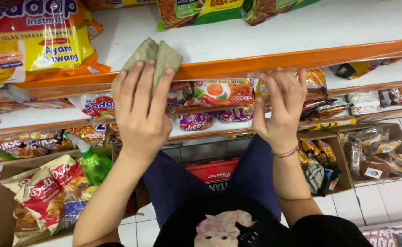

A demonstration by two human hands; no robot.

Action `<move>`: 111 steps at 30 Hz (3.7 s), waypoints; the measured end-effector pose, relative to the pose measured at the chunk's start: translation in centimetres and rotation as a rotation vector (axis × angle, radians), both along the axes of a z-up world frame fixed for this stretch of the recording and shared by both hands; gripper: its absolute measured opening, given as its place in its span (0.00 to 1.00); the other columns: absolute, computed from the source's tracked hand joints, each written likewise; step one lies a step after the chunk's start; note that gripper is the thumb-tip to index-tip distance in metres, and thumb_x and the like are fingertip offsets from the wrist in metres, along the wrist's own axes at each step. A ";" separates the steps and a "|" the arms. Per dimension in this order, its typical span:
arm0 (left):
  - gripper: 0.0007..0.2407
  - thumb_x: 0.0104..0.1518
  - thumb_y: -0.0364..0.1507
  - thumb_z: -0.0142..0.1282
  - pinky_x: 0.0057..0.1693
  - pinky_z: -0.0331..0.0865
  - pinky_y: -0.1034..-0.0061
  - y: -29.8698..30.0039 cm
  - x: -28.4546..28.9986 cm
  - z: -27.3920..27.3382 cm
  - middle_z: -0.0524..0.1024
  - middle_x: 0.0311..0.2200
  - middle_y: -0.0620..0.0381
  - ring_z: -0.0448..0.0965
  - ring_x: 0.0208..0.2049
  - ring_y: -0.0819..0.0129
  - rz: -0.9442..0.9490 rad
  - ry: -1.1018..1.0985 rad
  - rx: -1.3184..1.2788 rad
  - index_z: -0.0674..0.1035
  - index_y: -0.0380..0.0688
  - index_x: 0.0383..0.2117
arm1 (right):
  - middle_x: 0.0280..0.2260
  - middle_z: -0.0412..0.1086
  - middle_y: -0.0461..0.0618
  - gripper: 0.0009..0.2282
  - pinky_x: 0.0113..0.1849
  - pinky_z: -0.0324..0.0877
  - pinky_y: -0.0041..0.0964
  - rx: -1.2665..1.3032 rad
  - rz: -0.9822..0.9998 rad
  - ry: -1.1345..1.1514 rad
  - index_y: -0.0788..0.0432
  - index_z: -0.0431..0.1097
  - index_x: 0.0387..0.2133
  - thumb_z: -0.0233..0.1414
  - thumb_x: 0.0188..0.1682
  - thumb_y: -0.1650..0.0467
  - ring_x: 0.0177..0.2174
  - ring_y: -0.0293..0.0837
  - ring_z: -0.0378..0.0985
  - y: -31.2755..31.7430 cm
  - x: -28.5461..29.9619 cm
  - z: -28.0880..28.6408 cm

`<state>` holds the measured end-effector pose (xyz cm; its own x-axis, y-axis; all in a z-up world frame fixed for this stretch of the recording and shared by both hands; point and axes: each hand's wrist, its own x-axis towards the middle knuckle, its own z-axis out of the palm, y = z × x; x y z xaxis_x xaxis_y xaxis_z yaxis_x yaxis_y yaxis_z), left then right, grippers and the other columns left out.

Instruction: The person sprays a liquid from a green bottle onto a cloth and wipes the edges of retail shelves between snack packages.

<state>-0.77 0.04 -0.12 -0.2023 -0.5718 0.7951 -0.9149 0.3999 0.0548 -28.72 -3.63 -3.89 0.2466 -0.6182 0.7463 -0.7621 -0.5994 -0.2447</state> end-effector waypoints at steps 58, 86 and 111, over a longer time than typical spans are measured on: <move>0.17 0.60 0.20 0.52 0.65 0.67 0.55 -18.2 -59.9 -0.1 0.73 0.56 0.41 0.75 0.58 0.48 -0.775 0.232 -0.041 0.77 0.34 0.57 | 0.50 0.68 0.59 0.14 0.58 0.69 0.48 -0.036 -0.534 -0.407 0.66 0.73 0.44 0.54 0.43 0.80 0.54 0.57 0.73 -3.3 -42.6 -2.8; 0.22 0.67 0.34 0.41 0.74 0.46 0.69 -19.0 -57.3 -20.6 0.62 0.71 0.59 0.57 0.72 0.68 -0.371 -0.748 -0.032 0.71 0.43 0.67 | 0.50 0.69 0.57 0.14 0.57 0.68 0.44 0.204 -0.562 -0.570 0.64 0.72 0.45 0.54 0.46 0.80 0.53 0.55 0.74 -4.4 -46.6 -13.9; 0.31 0.64 0.37 0.45 0.77 0.31 0.57 -21.7 -70.5 -23.2 0.49 0.76 0.53 0.41 0.77 0.60 -0.344 -0.748 -0.003 0.61 0.35 0.74 | 0.49 0.70 0.57 0.13 0.56 0.69 0.43 0.249 -0.566 -0.614 0.64 0.73 0.45 0.53 0.46 0.81 0.51 0.54 0.75 -5.5 -48.1 -17.3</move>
